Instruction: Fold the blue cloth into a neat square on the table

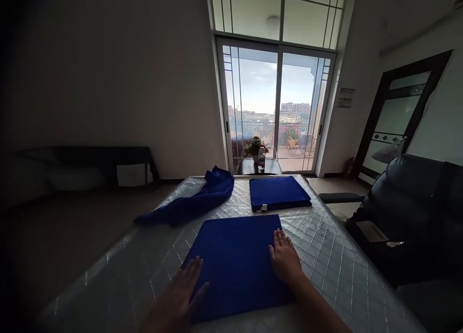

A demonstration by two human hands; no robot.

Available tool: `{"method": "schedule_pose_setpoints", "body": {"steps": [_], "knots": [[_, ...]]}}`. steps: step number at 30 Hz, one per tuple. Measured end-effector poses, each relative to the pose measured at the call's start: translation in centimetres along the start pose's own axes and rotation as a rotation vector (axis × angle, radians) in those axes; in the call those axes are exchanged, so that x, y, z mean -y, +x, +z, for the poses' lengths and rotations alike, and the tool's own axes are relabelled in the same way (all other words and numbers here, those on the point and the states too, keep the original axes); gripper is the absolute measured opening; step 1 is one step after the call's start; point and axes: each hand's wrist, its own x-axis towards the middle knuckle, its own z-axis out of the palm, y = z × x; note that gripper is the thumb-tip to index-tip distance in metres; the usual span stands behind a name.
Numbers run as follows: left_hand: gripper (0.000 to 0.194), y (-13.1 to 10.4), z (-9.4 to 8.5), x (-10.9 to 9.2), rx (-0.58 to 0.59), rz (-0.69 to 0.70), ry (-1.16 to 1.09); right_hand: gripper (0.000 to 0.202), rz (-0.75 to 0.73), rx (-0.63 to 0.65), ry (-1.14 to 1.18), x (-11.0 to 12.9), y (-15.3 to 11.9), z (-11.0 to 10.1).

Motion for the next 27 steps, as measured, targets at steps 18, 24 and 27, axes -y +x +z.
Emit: {"method": "schedule_pose_setpoints", "body": {"steps": [18,24,27], "knots": [[0.072,12.3,-0.7,-18.0,0.204,0.195,-0.241,0.064,-0.065,-0.065,-0.057,-0.9,0.1,1.0],[0.072,11.4,1.1,-9.3,0.147,0.069,-0.072,0.068,-0.023,-0.032,0.023,-0.4,-0.1,0.2],[0.070,10.2,2.2,-2.0,0.104,-0.025,0.014,0.068,-0.013,-0.022,0.038,-0.3,-0.2,0.0]]}}
